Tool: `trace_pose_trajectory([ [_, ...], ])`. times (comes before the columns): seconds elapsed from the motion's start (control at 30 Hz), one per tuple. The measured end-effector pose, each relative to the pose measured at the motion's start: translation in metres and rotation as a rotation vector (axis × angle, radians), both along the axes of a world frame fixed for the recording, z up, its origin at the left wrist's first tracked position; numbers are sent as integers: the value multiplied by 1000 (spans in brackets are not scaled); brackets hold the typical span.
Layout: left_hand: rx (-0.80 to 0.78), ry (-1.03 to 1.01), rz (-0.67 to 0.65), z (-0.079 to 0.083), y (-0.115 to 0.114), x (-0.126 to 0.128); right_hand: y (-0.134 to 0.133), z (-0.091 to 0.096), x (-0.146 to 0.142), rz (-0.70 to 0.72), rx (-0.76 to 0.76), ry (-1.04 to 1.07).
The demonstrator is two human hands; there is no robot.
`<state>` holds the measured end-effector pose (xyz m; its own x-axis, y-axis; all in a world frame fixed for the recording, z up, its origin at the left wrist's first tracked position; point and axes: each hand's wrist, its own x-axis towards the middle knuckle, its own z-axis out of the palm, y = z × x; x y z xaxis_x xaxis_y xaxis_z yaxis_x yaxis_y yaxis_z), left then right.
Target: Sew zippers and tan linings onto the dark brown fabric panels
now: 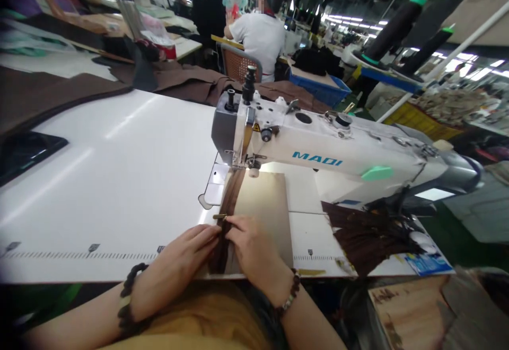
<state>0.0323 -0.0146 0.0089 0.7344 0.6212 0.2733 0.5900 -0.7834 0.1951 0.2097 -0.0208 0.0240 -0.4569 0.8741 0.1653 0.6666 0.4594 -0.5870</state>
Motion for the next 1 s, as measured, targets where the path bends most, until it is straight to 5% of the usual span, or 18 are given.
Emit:
trace_pose_trajectory([
  [0.33, 30, 41, -43, -4, 0, -3, 45, 23, 8, 217, -214, -141],
  [0.7, -9, -6, -41, -5, 2, -3, 58, 12, 3, 78, 39, -173],
  [0.87, -11, 2, -34, -7, 4, -2, 80, -8, 1, -112, 178, -182],
  [1.0, -22, -35, -74, -5, 0, -4, 72, -25, 4, -148, 192, -114],
])
